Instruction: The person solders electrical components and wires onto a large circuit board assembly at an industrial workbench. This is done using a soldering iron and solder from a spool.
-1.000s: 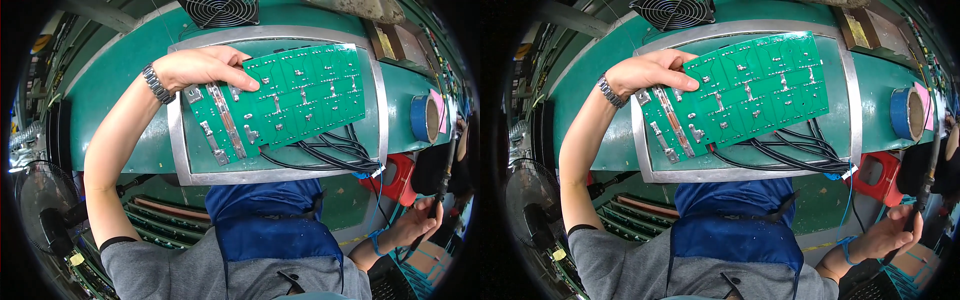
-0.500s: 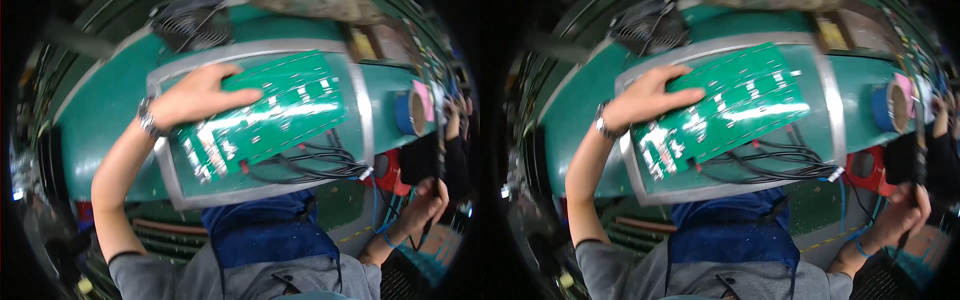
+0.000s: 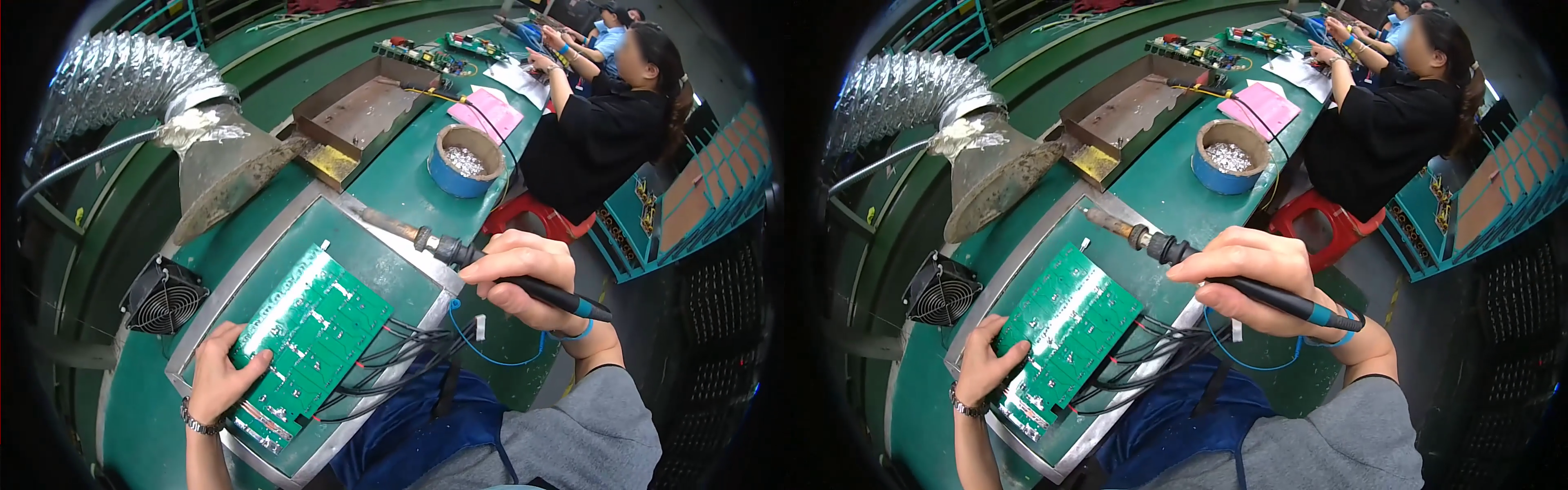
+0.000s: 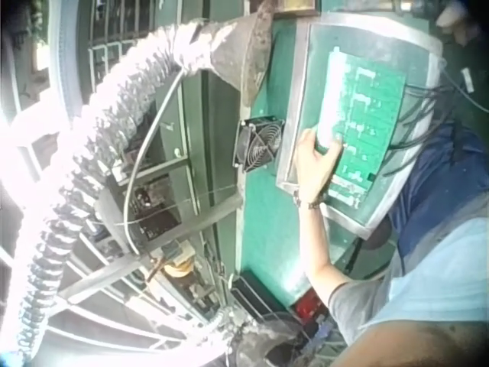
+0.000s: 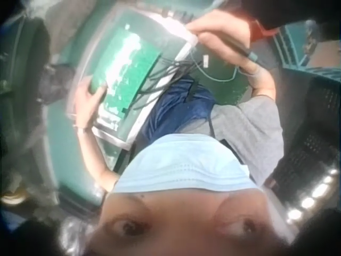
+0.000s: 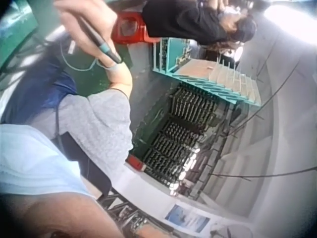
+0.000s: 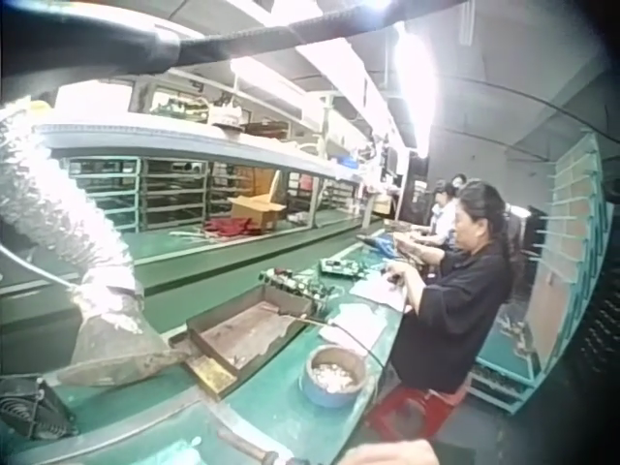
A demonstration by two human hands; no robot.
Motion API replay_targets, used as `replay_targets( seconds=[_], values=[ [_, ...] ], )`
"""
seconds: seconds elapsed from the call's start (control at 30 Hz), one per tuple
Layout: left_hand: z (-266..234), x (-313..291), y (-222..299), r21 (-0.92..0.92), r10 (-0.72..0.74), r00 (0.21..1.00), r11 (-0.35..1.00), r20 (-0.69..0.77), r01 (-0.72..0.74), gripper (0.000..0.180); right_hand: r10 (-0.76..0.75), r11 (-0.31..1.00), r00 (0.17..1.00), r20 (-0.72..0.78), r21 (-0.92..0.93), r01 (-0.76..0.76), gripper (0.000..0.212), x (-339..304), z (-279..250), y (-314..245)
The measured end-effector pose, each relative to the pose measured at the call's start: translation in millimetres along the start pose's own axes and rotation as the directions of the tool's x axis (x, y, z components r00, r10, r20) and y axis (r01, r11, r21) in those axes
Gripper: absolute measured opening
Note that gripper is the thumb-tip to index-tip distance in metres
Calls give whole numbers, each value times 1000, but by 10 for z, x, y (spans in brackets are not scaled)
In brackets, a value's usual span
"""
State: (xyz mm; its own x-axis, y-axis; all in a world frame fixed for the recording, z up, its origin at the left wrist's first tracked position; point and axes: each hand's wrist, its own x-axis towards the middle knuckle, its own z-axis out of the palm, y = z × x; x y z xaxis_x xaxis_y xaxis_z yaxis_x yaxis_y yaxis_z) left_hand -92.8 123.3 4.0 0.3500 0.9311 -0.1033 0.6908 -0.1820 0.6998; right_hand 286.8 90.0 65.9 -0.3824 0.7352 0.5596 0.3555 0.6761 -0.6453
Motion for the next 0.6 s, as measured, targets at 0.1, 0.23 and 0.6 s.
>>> replay_targets(
  seconds=[0.1,0.23,0.6],
  values=[
    [-5,47,-34,-24,25,999,999,46,-24,39,-26,999,996,83,31,23,24,119,28,-15],
    [-60,44,-122,-32,-23,994,999,105,26,42,-62,996,983,171,70,50,30,257,117,-29],
    [-161,-1181,-710,227,-122,974,960,-193,165,33,-194,976,974,116,127,180,31,284,89,-12]
  ],
)
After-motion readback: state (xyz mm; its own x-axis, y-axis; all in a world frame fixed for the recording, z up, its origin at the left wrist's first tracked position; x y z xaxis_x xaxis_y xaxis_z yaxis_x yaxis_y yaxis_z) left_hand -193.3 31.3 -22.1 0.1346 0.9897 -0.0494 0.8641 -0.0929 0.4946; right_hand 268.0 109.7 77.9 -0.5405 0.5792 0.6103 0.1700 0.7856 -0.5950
